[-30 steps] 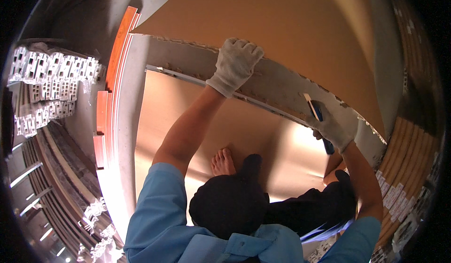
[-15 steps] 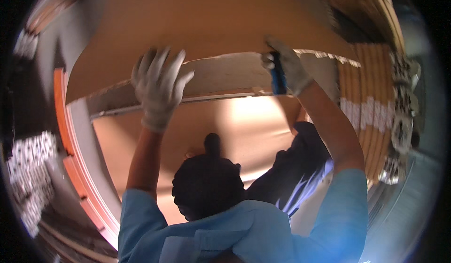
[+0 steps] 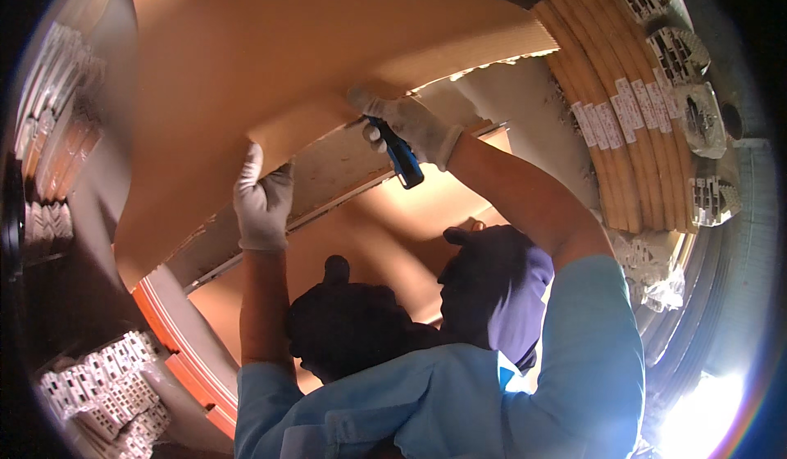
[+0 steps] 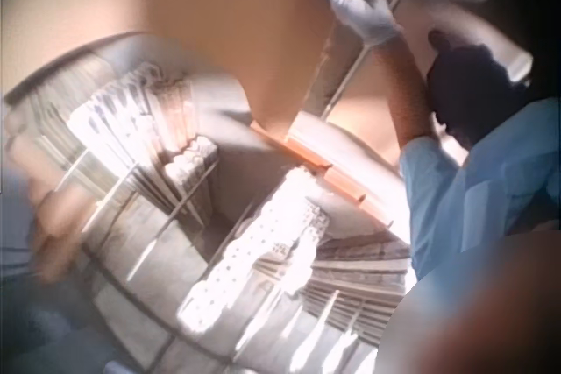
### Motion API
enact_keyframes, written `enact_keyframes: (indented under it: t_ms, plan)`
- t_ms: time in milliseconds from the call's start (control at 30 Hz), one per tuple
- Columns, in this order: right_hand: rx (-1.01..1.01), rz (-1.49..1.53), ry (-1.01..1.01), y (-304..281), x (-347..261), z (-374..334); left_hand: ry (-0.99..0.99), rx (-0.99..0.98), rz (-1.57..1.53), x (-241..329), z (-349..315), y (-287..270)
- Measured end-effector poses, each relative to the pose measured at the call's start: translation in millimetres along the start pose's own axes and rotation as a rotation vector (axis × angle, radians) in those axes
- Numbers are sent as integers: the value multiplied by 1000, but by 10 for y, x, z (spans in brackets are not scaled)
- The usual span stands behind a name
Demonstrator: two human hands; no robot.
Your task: The person uses a utility knife to cut a large sheet of cardboard on the floor. They repeatedly lift, reposition, and cut the cardboard into smaller pieces, then stack the cut pieces.
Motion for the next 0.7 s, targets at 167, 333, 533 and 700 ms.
enact_keyframes:
  t_ms: [167,333,533,700]
  plan:
    - [-296,-617,41,-491,219,-269,36,-114,11,102,188,119]
    - [-185,-869,-534,-438,-1035,-508,-70,115,109,46,194,67]
    - [-430,-1370,-924,723,-2385,-810,-83,232,583,347,-502,842]
    - [-663,-1783,-863,1458,-2841,-1392,22,155,376,921,-1056,1720]
Point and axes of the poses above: each hand's wrist, its own z-axis towards the middle knuckle, its own y-axis out of the palm, x = y × z, the point moved 10 cm from there along z, towards the middle knuckle, and after that the axes turned 10 degrees about -y, right-handed, at the moved point
